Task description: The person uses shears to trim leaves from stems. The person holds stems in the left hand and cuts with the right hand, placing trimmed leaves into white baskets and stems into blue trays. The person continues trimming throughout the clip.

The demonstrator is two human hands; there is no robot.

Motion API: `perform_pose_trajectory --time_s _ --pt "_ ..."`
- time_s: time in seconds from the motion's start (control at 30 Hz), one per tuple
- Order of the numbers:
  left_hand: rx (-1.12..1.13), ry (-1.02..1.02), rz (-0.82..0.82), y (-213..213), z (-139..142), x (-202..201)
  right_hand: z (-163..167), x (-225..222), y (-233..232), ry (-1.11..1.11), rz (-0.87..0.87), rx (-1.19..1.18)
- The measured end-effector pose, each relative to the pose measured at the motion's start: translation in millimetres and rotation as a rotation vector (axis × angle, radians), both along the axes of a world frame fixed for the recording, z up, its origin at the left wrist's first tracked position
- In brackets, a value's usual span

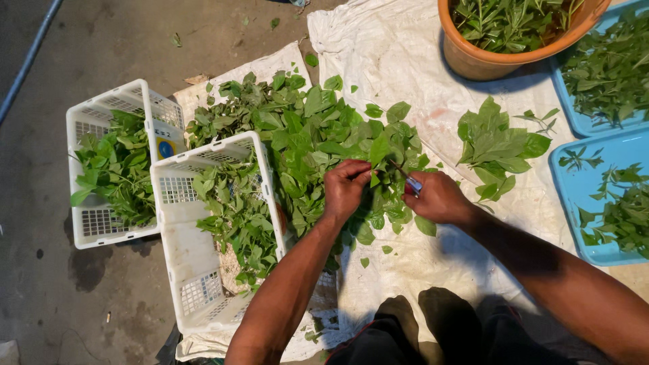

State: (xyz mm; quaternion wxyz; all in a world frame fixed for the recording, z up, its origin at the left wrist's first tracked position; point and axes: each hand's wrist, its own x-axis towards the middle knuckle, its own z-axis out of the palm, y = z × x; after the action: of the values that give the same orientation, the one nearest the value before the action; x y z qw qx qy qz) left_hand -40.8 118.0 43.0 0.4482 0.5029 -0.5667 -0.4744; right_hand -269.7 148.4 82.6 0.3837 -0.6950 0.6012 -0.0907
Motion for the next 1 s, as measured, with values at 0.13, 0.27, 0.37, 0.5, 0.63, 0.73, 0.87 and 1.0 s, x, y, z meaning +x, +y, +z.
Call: perform_pose_trajectory --time_s 0.13,0.27,0.37,0.5,0.63,0.73,0.87,1.0 --pt "-0.036 -0.092 -0.034 2.3 3.7 3.1 18.0 -6.2 -5.0 0.089 0.032 0.013" --pt "-0.066 -0.177 -0.107 3.9 10.5 2.2 32.8 -2.7 -14.7 0.023 0.141 -0.205" --pt "-0.069 -0.204 -0.15 3.9 15.4 0.1 35.0 3.2 -17.4 0.11 0.169 -0.164" --pt "-0.082 -0.221 -0.14 5.4 20.1 6.2 28.9 0.7 -15.0 0.243 0.13 0.005" --pt "-0.108 -0.252 -0.115 2.2 21.3 11.8 24.0 -13.9 -13.2 0.206 0.312 0.015" --pt "-0.157 -0.336 -0.163 1.0 20.9 13.0 23.5 -16.1 -11.8 0.142 0.427 0.062" --pt "-0.141 -0.248 -0.233 1.6 21.6 6.0 26.4 -8.8 -11.6 0.07 0.448 -0.044" --pt "-0.175 -0.263 -0.257 1.9 26.2 4.3 26.1 -7.6 -10.4 0.102 0.427 0.047"
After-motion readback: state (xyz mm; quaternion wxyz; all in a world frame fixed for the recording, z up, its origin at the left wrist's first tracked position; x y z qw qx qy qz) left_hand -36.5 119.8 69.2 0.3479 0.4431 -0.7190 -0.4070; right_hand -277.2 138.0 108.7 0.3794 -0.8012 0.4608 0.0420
